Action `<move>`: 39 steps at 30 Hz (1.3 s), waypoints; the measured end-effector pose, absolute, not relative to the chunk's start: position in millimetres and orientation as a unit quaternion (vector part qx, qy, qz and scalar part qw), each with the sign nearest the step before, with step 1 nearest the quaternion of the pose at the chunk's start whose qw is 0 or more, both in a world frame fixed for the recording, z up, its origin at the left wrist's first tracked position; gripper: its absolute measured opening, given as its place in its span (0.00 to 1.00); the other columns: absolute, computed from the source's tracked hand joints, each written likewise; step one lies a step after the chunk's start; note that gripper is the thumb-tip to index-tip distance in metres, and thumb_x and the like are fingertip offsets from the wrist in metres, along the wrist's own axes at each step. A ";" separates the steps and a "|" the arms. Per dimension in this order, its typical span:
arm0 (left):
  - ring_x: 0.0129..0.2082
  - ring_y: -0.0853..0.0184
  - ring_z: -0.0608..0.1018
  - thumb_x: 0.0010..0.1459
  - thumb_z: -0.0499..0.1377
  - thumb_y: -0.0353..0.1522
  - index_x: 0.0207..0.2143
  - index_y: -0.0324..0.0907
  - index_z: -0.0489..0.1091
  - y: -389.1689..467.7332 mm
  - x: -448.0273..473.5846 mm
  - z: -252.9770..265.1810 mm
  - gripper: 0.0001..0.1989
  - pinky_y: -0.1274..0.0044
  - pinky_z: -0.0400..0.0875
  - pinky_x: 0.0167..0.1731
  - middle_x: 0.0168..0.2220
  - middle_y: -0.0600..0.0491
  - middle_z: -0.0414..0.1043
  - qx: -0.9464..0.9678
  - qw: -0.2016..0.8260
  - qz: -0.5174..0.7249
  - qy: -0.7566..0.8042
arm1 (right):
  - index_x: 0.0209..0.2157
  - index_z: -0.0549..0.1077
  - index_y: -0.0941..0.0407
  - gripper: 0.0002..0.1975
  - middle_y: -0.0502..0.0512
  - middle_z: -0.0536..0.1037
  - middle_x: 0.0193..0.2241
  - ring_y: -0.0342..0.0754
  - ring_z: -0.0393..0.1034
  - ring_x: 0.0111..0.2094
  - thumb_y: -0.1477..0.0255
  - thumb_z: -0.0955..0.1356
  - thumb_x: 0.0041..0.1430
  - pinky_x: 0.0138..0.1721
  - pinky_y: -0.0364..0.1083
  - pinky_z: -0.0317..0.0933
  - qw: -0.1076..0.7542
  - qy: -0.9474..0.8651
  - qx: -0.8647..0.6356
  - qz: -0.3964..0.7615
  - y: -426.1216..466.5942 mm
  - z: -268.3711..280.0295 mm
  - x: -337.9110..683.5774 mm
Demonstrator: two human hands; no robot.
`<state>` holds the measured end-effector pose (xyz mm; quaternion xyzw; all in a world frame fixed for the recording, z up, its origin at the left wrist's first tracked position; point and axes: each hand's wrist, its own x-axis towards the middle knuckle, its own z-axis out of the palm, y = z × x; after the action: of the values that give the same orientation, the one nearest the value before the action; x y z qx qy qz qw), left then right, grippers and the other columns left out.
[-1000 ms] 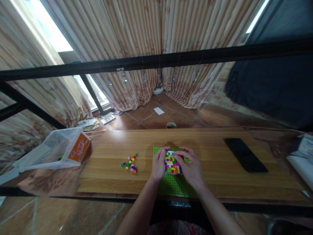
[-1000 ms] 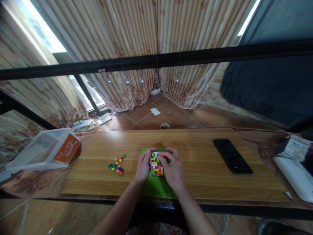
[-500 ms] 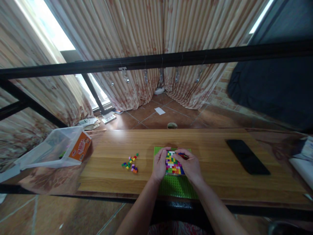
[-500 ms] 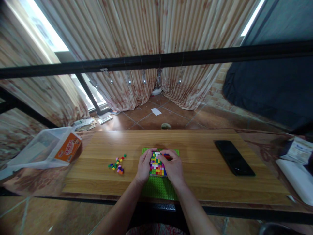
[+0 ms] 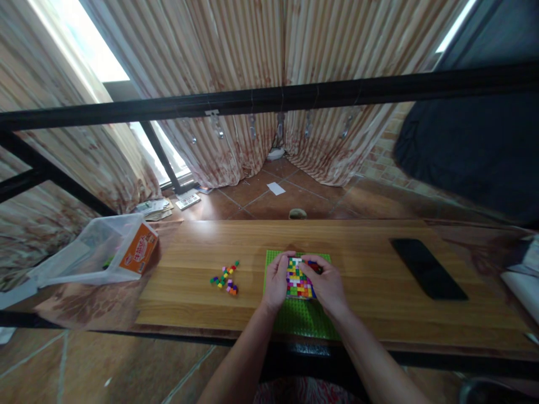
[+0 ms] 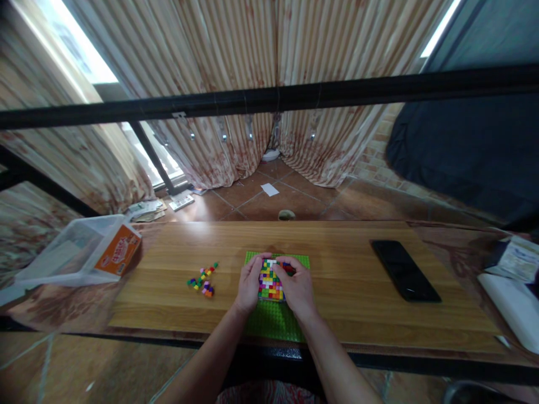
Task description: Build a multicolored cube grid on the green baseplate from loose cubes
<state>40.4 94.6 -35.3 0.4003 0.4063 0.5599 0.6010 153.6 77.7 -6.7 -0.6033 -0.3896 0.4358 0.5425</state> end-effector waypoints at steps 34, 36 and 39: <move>0.21 0.73 0.70 0.41 0.67 0.37 0.29 0.41 0.76 103.3 44.1 -13.5 0.12 0.81 0.64 0.25 0.21 0.58 0.71 0.405 0.603 0.487 0.485 | 0.54 0.64 0.69 0.46 0.80 0.68 0.50 0.72 0.60 0.53 0.45 0.66 0.45 0.49 0.65 0.54 0.263 -0.374 -0.886 -0.077 50.6 -30.1 386.3; 0.21 0.73 0.70 0.41 0.67 0.37 0.28 0.41 0.75 103.1 43.7 -13.2 0.12 0.81 0.64 0.25 0.21 0.58 0.71 0.405 0.601 0.487 0.488 | 0.56 0.61 0.69 0.52 0.82 0.66 0.51 0.75 0.58 0.54 0.42 0.66 0.41 0.48 0.66 0.54 0.196 -0.353 -0.914 -0.045 56.3 -33.7 404.0; 0.21 0.72 0.70 0.41 0.68 0.38 0.29 0.41 0.75 102.8 43.3 -12.5 0.13 0.80 0.64 0.24 0.21 0.58 0.71 0.401 0.600 0.486 0.493 | 0.55 0.62 0.68 0.54 0.82 0.64 0.52 0.77 0.56 0.54 0.39 0.65 0.37 0.48 0.66 0.54 0.142 -0.353 -0.925 0.016 66.4 -37.3 416.1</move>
<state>43.3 102.8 -12.5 0.4009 0.4934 0.4858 0.5998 416.1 66.4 -37.3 -0.9247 -0.3529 0.0165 0.1417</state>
